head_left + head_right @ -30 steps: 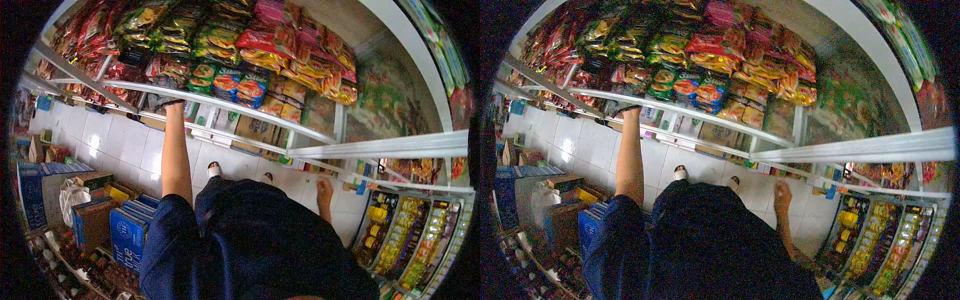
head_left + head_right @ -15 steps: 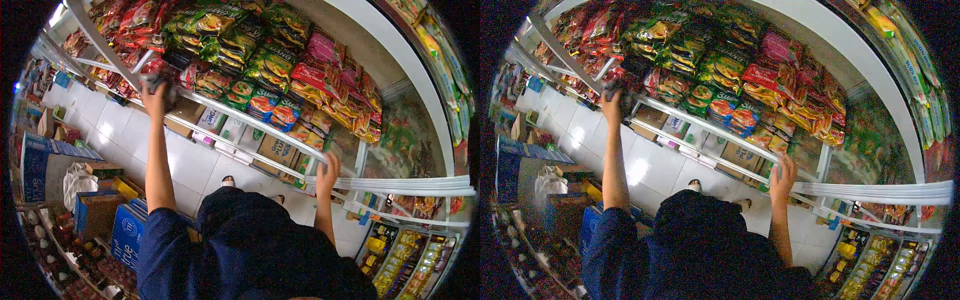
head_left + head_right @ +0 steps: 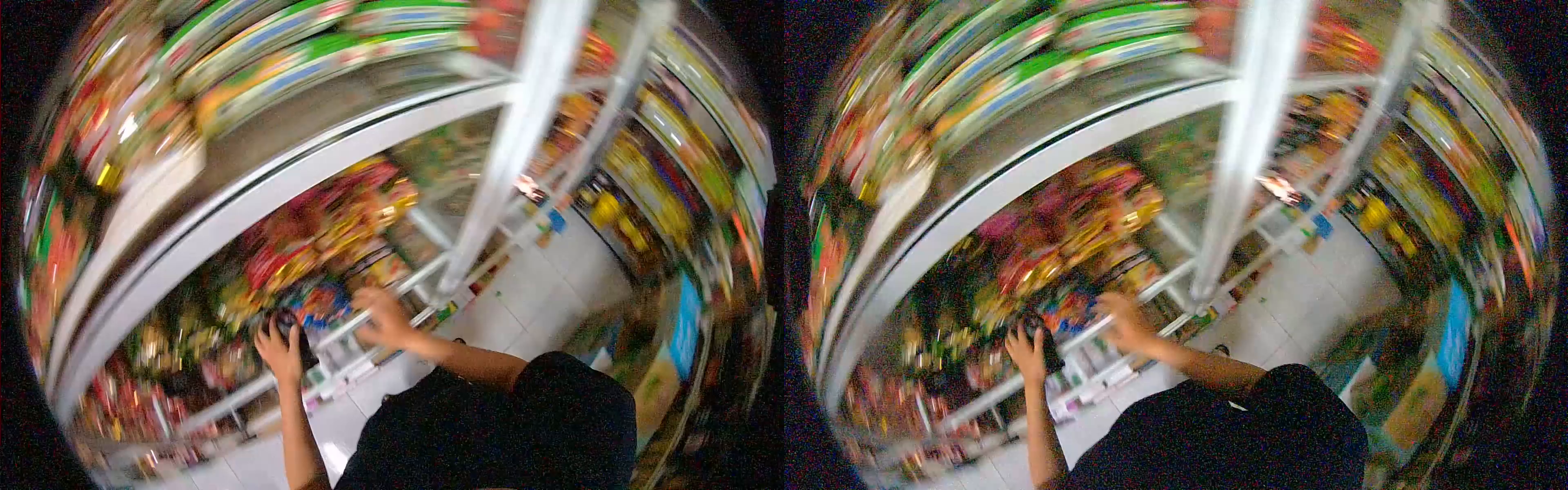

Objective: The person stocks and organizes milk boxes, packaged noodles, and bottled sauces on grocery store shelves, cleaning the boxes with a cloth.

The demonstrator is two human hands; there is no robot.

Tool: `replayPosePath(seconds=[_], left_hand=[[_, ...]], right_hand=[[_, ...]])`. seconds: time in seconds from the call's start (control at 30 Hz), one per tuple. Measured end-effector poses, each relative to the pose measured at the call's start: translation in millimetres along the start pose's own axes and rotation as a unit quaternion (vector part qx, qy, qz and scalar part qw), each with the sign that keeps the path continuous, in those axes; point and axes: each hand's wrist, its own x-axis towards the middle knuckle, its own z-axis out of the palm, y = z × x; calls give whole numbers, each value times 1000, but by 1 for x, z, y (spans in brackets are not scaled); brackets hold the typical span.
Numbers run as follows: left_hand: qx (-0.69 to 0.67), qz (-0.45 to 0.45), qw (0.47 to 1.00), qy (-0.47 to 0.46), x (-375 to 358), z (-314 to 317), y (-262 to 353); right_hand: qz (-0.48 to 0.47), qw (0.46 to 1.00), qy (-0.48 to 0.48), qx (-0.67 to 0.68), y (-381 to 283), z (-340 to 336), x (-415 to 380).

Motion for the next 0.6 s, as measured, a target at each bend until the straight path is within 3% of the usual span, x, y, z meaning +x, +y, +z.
replayPosePath(seconds=[0.03, 0.07, 0.1, 0.13, 0.17, 0.2, 0.23, 0.27, 0.3, 0.33, 0.37, 0.43, 0.5, 0.57, 0.6], left_hand=[[-48, 5, 998, -39, 6, 10, 14], [-198, 30, 976, -85, 14, 16, 32], [-339, 47, 929, -140, 20, 21, 50], [-476, 66, 866, -138, 24, 48, 53], [-525, 106, 827, -167, 30, 51, 61], [-516, 1, 836, -188, 42, 66, 40], [-652, -9, 714, -255, 46, 53, 56], [-575, 29, 792, -201, 49, 50, 47], [-381, 0, 918, -107, 59, 50, 33], [-320, 54, 941, -100, 57, 49, 24], [-311, 68, 940, -122, 48, 28, 46], [-49, 166, 962, -213, 58, 31, 13], [-91, 187, 948, -242, 55, 26, 23], [-134, 202, 932, -268, 51, 28, 23], [-62, 186, 959, -206, 50, 38, 20]], right_hand=[[-29, 998, -57, -30, -34, -12, 12], [-124, 991, -36, -25, -34, -3, 16], [-135, 989, -40, -45, -24, 23, 16], [-100, 991, -68, -63, -20, 39, 17], [-20, 991, -105, -76, -32, 33, 22], [-7, 992, -76, -100, -25, 39, 23], [-39, 980, -60, -187, -18, 39, 27], [-43, 984, -38, -169, -14, 38, 29], [-51, 987, -22, -149, -9, 34, 29], [-39, 986, -8, -160, -7, 21, 31], [-50, 980, -15, -193, -9, 5, 34], [-55, 967, -12, -248, 1, -24, 38], [-8, 960, 21, -279, 31, -52, 38], [110, 951, 42, -287, 44, -81, 36], [94, 944, 91, -302, 54, -84, 34]])
